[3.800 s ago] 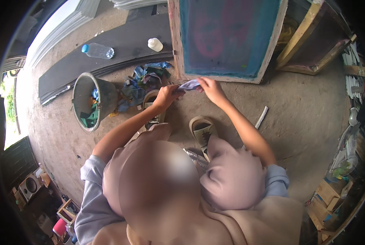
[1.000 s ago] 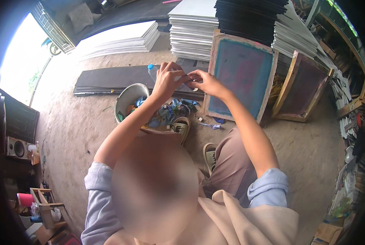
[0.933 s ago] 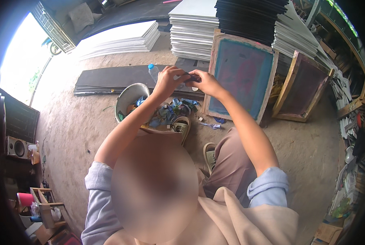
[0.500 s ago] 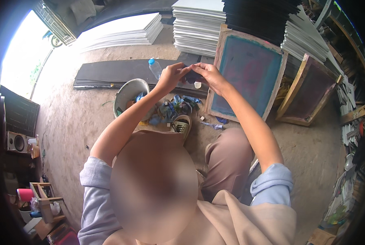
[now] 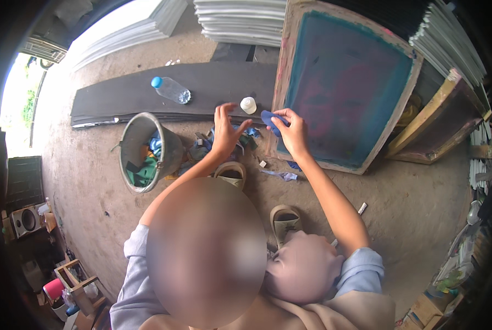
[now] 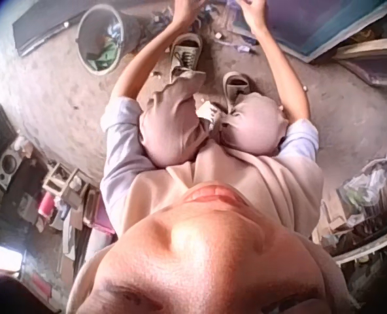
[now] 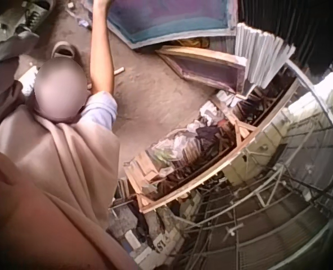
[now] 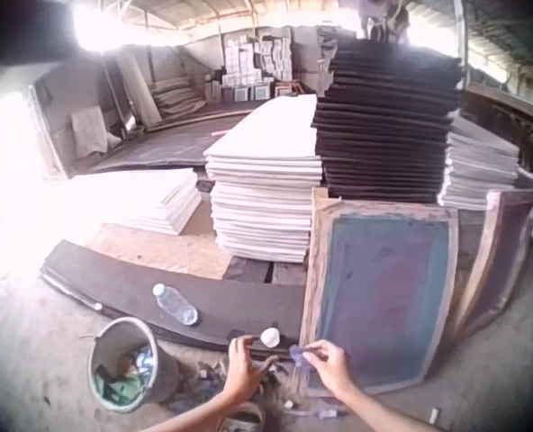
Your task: The person wipes a rectangular board with a blue cloth, repeatedly applying liquid from a small white bottle to the cloth and rubbing the surface. The person occasionally picks up and discards small pieces of cloth or debris from the board.
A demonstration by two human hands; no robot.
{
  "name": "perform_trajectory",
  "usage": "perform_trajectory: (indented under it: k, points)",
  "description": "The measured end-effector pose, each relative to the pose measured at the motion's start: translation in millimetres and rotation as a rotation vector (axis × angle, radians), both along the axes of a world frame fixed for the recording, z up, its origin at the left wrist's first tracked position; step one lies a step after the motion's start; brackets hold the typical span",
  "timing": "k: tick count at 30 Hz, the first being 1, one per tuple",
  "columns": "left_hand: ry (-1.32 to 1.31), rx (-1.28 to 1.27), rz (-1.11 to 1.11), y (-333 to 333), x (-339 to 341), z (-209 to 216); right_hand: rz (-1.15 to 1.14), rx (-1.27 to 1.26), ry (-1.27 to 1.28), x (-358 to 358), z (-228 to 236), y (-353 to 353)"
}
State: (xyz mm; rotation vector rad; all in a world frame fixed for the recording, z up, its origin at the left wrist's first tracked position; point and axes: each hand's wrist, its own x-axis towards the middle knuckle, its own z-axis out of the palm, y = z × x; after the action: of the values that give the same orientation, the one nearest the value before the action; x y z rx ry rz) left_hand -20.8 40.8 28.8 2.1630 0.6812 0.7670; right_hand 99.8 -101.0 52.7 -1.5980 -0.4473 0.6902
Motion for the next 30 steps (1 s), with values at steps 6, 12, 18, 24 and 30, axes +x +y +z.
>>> perform_trajectory:
  k: [6, 12, 18, 24, 30]
  points:
    - [0.071, -0.031, -0.033, 20, 33, -47, -0.066, -0.046, -0.054, 16, -27, 14]
    - [0.089, -0.152, -0.101, 21, 28, -30, -0.098, -0.069, -0.076, 14, -12, 15]
    - [0.035, -0.021, -0.289, 5, 2, 73, -0.119, 0.025, -0.020, 6, 71, -1]
    - [-0.022, 0.218, -0.354, -21, -28, 184, -0.126, 0.186, -0.047, -23, 155, -23]
    - [-0.035, 0.437, -0.369, -34, -49, 250, -0.137, 0.286, -0.030, -45, 213, -37]
